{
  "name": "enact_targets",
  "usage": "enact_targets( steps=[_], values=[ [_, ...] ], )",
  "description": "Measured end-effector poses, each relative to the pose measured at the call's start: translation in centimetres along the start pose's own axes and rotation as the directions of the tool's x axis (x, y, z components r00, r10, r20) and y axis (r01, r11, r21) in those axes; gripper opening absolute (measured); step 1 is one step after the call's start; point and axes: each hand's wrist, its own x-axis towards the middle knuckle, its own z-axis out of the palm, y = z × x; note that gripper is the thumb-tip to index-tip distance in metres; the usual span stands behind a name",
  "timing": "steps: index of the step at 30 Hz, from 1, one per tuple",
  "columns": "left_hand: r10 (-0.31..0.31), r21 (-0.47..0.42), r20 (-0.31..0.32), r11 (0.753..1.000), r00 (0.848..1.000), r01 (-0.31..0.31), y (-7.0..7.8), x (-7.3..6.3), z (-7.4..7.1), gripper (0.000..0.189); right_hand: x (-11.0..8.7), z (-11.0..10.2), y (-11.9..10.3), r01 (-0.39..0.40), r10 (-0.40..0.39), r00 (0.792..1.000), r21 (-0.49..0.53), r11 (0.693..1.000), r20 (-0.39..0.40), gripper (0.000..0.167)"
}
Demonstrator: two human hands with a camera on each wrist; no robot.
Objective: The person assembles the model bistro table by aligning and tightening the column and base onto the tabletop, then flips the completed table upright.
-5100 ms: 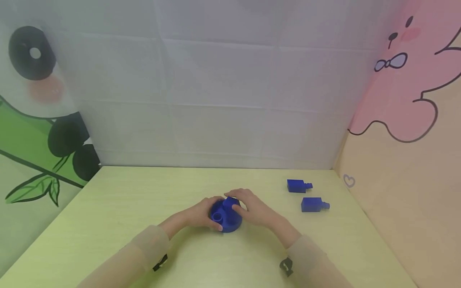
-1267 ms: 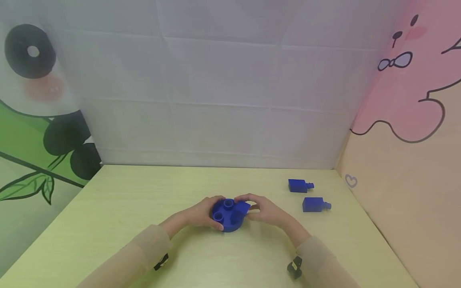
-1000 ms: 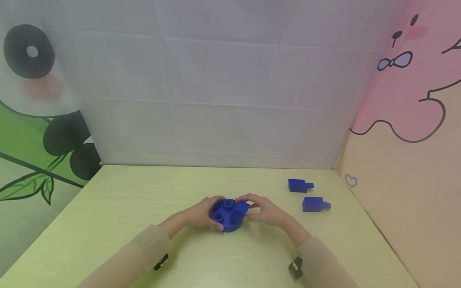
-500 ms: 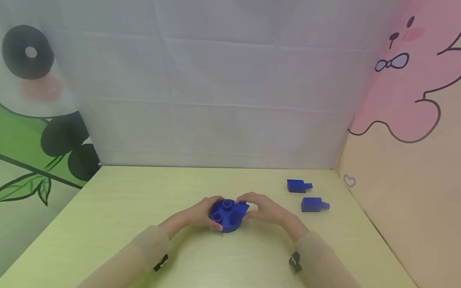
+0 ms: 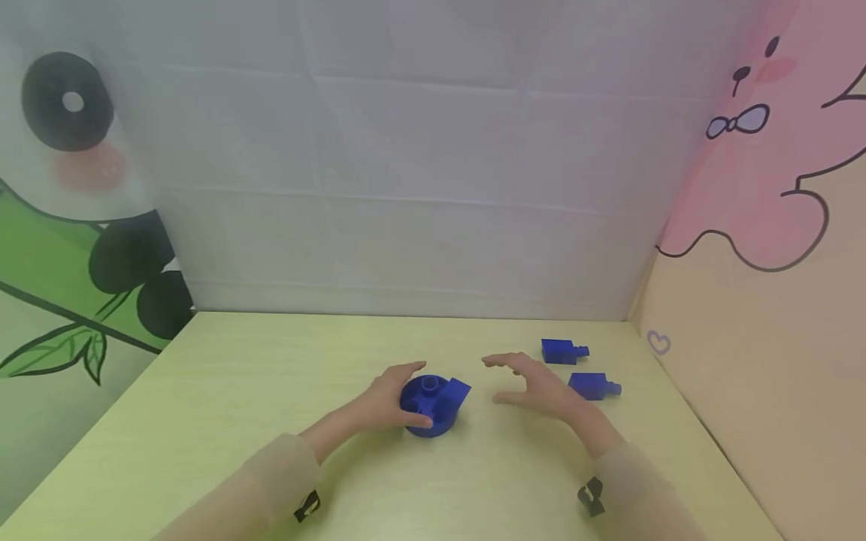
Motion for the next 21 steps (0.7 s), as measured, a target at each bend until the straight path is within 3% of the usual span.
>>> enact_targets(
  steps=[3, 7, 14, 21],
  values=[
    [0.001, -0.049, -0.074, 0.999, 0.997, -0.005, 1.4, -0.4, 0.6, 0.094, -1.0, -1.2, 1.0, -0.024, 0.023, 0.999, -0.036, 0.999, -0.027, 0.059],
    [-0.056, -0.18, -0.167, 0.983, 0.984, 0.026, 3.4, -0.8, 1.8, 0.086, -2.3, -2.8, 2.8, -0.036, 0.03, 0.998, -0.105, 0.994, -0.059, 0.058],
    [-0.21, -0.393, -0.27, 0.915, 0.94, 0.092, 6.0, -0.9, 3.4, 0.077, -4.4, -4.9, 5.7, -0.098, 0.076, 0.99, -0.202, 0.974, -0.117, 0.057],
    [-0.305, -0.505, -0.333, 0.857, 0.892, 0.105, 7.2, -0.8, 4.2, 0.065, -6.0, -5.9, 8.5, -0.173, 0.162, 0.984, -0.222, 0.96, -0.068, 0.059]
  ],
)
